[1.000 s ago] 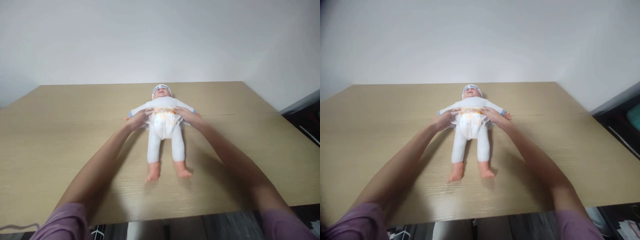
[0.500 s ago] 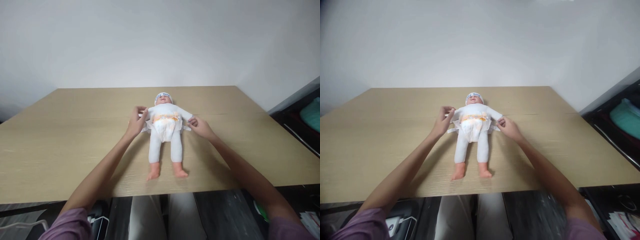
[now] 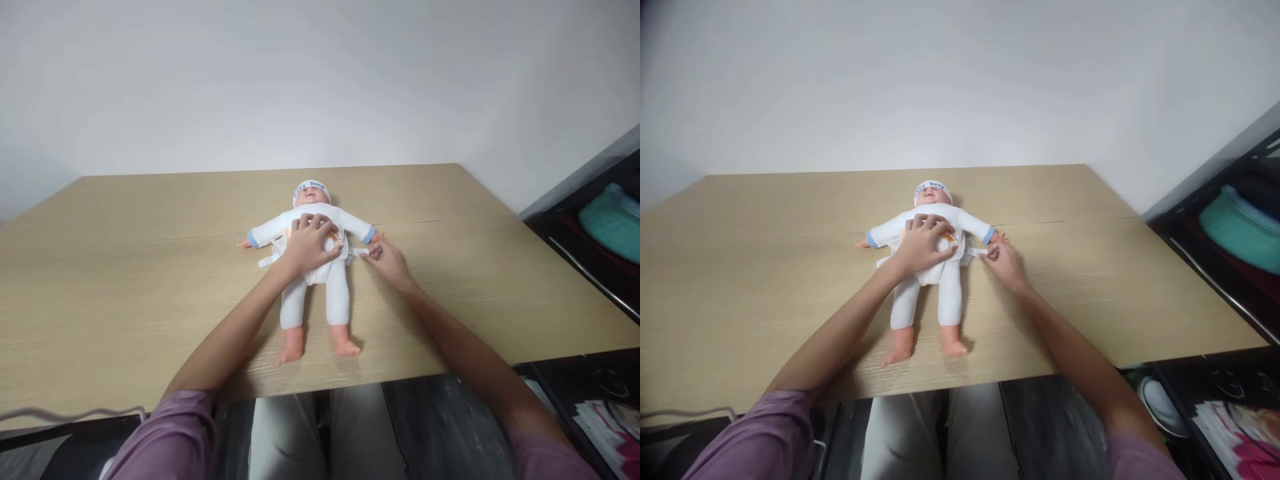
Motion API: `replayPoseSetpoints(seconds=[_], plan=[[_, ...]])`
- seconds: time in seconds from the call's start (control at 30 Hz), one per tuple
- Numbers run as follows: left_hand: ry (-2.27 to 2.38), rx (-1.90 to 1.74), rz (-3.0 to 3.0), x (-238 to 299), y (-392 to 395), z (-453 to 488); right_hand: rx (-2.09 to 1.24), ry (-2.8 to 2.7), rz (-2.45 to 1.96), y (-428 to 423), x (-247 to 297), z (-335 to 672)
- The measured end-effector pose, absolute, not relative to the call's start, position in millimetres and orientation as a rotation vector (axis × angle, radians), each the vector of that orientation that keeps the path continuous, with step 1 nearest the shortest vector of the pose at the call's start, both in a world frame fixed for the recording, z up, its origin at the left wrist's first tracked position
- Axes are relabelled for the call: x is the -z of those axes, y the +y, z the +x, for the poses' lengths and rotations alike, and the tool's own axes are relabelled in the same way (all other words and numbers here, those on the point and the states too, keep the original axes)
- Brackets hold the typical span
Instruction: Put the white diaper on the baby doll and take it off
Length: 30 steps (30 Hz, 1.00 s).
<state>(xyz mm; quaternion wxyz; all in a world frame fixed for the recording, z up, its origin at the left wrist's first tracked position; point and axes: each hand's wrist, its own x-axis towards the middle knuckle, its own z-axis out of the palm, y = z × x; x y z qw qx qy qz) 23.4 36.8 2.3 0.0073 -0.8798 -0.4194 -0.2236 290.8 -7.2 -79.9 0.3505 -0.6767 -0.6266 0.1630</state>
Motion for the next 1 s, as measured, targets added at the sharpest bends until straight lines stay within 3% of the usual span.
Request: replayPoseSetpoints(seconds=[0.3,0.57,0.83,1.0], plan=[[-1.344,0.654,-2.794,-5,35,21,-0.891,-1.422,-1.341,5,56,281],[-1.395,0.749,-2.840,-1,40,22,-0.839,-1.728,-1.287,40,18,218],[-1.250,1.364,-3.262,-2,42,-20,-0.332,-1.959,-1.110,-12,25,202],[-1.428,1.806,-2.927,25,24,-59,-0.298,-2.041,-1.037,-41,37,210]])
